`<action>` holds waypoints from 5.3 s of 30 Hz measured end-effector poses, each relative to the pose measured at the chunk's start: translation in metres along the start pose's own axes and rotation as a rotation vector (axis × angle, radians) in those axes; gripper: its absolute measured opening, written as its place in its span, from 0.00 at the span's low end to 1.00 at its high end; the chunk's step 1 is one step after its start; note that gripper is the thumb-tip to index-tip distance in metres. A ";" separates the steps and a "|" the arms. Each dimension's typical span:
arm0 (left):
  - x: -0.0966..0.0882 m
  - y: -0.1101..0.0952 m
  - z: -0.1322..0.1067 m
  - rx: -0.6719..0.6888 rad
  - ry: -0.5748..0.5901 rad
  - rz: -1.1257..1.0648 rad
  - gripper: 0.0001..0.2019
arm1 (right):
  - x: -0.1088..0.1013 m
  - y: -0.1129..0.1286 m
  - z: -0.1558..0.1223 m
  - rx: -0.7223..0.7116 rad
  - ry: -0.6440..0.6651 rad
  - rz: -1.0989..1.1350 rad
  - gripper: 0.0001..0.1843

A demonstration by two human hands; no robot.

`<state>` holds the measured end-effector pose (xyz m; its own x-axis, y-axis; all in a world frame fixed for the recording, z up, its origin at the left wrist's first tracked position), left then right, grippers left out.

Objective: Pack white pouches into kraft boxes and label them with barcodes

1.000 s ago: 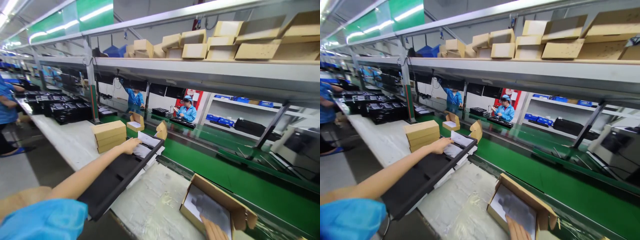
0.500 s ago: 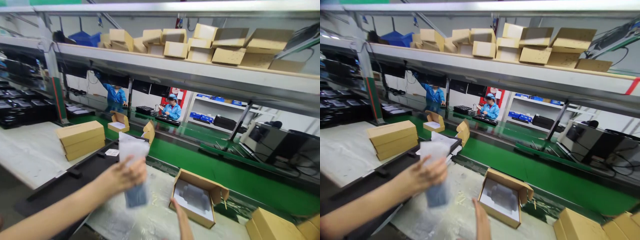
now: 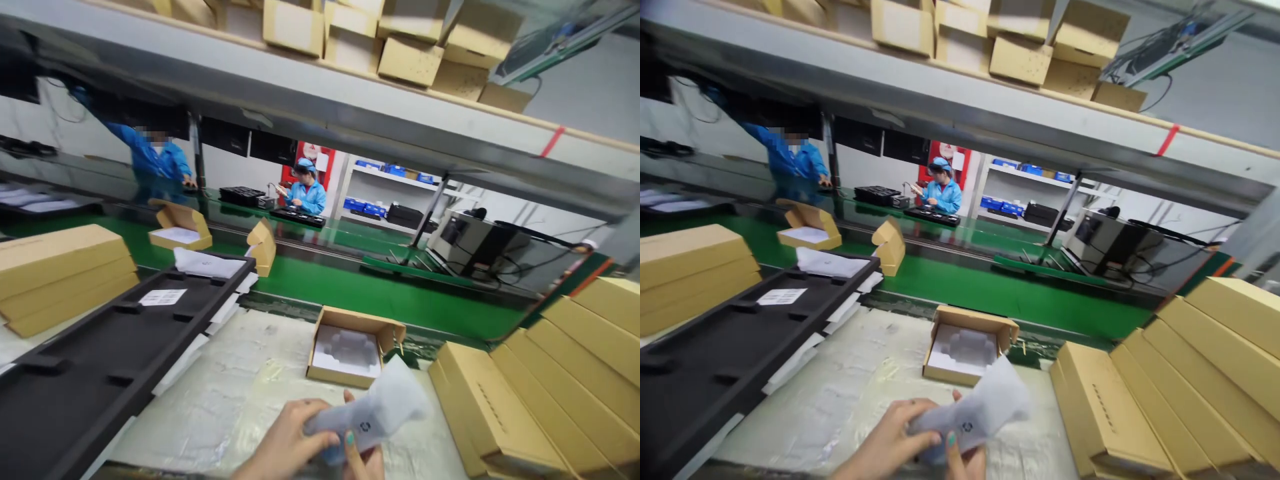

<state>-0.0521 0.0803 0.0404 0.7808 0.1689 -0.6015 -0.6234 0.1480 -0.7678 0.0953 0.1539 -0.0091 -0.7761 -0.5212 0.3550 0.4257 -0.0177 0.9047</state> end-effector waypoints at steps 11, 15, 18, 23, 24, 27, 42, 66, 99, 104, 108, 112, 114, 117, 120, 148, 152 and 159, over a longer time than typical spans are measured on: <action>-0.006 0.043 -0.009 0.336 0.060 0.199 0.15 | -0.024 0.064 0.010 -0.323 0.483 -1.300 0.23; -0.005 0.036 -0.014 0.353 0.042 0.253 0.11 | -0.004 0.066 0.002 -0.370 0.595 -1.422 0.09; -0.007 0.018 -0.009 0.305 0.014 0.329 0.04 | 0.001 0.069 -0.004 -0.528 0.482 -1.435 0.06; 0.010 -0.014 0.021 0.108 0.134 0.103 0.26 | 0.015 0.071 -0.009 -0.677 0.320 -1.465 0.07; 0.014 -0.017 0.026 0.085 0.151 0.011 0.24 | 0.016 0.073 -0.009 -0.703 0.305 -1.469 0.07; 0.016 -0.016 0.038 0.029 0.119 -0.205 0.16 | 0.001 0.087 -0.009 -0.750 0.083 -1.378 0.10; 0.059 0.005 0.034 -0.104 -0.632 -0.591 0.18 | 0.001 0.020 0.018 -0.350 -0.417 -0.434 0.24; -0.017 0.067 0.050 0.060 -0.443 0.200 0.19 | -0.009 0.061 0.070 -0.586 0.404 -1.150 0.24; -0.071 0.071 0.054 -0.136 -0.464 0.214 0.20 | -0.026 0.062 0.134 -0.402 0.136 -1.170 0.13; -0.105 0.039 0.099 -0.018 -0.082 0.137 0.38 | -0.077 0.095 0.136 -0.367 0.042 -1.075 0.40; -0.102 0.022 0.126 -0.004 -0.001 0.117 0.24 | -0.070 0.103 0.172 -0.272 0.331 -1.056 0.24; -0.079 0.039 0.099 0.027 0.028 0.127 0.25 | -0.068 0.096 0.155 -0.262 0.389 -1.068 0.23; -0.062 0.060 0.075 0.033 0.028 0.171 0.31 | -0.076 0.081 0.129 -0.267 0.405 -1.087 0.33; -0.038 0.093 0.050 0.017 -0.014 0.324 0.36 | -0.092 0.054 0.095 -0.256 0.423 -1.188 0.41; -0.024 0.101 0.050 0.027 -0.011 0.350 0.39 | -0.095 0.041 0.083 -0.260 0.450 -1.260 0.43; -0.102 0.009 0.087 -0.194 0.116 0.098 0.22 | -0.062 0.113 0.130 -0.230 0.313 -1.093 0.13; -0.096 0.010 0.075 -0.211 0.102 0.080 0.24 | -0.071 0.100 0.103 -0.286 0.267 -1.063 0.18; -0.103 0.002 0.088 -0.210 0.127 0.054 0.15 | -0.059 0.118 0.130 -0.254 0.279 -1.005 0.17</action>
<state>-0.1372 0.1490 0.1197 0.7539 0.0449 -0.6554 -0.6524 -0.0664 -0.7550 0.1309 0.2937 0.1070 -0.7043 -0.3447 -0.6206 -0.2397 -0.7073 0.6650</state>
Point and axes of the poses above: each hand's wrist, its own z-axis towards the middle knuckle, its own x-axis out of the palm, y = z × x, the point moved 5 cm from there along z, towards the middle knuckle, and after that the axes turned 11 degrees about y, right-handed, at the moved point
